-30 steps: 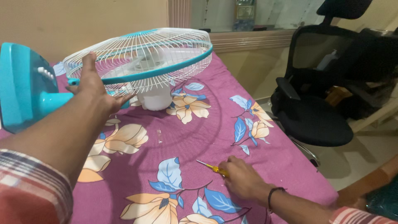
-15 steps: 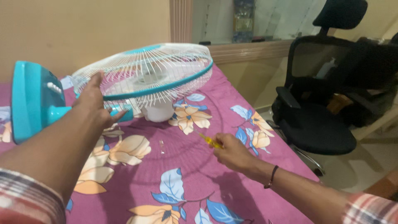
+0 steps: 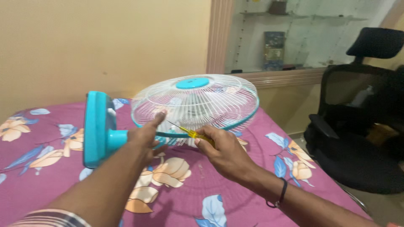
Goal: The person uses a yellow screwdriver to loosen and remove a screw from the neck of a small table fan. After removing the screw, the person detaches the fan head from the stand.
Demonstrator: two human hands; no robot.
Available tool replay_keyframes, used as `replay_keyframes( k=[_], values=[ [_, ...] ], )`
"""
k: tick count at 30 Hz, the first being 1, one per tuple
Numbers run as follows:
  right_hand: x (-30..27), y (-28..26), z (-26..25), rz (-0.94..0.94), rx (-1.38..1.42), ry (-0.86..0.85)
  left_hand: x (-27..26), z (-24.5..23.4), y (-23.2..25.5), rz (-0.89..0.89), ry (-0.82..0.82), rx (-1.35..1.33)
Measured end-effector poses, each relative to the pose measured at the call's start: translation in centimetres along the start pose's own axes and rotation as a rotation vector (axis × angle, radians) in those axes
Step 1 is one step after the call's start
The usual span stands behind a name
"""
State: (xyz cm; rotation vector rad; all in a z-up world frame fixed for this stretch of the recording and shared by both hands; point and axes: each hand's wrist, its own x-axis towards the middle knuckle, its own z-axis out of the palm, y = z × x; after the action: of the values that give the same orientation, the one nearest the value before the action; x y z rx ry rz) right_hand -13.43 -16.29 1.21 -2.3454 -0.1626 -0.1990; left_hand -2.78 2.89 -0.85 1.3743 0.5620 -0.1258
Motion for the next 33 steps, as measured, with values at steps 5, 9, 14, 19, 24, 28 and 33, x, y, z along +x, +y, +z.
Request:
replay_keyframes(
  k=[5, 9, 14, 19, 24, 28, 33],
  values=[
    [1.9, -0.1, 1.9, -0.229, 0.013, 0.113, 0.4, -0.6, -0.2, -0.011, -0.069, -0.031],
    [3.0, -0.1, 2.7, -0.124, -0.029, 0.128, 0.1, -0.8, 0.8, -0.005, -0.107, -0.036],
    [4.1, -1.3, 2.9, -0.128, -0.101, 0.172, -0.9, -1.1, 2.7, 0.024, -0.045, 0.094],
    [5.5, -2.3, 2.9, -0.059, -0.288, 0.314, -1.3, -1.3, 4.3, 0.012, -0.020, 0.102],
    [9.0, -0.9, 0.5, -0.314, -0.513, 0.493, -0.5, -1.4, 4.4, 0.009, 0.071, 0.225],
    [10.2, 0.2, 0.4, -0.095, -0.383, 0.324, 0.4, -2.0, 4.6, -0.003, 0.053, 0.243],
    [10.9, 1.0, 0.7, -0.202, -0.381, 0.369, 2.0, -1.7, 4.0, -0.042, 0.011, 0.197]
  ],
)
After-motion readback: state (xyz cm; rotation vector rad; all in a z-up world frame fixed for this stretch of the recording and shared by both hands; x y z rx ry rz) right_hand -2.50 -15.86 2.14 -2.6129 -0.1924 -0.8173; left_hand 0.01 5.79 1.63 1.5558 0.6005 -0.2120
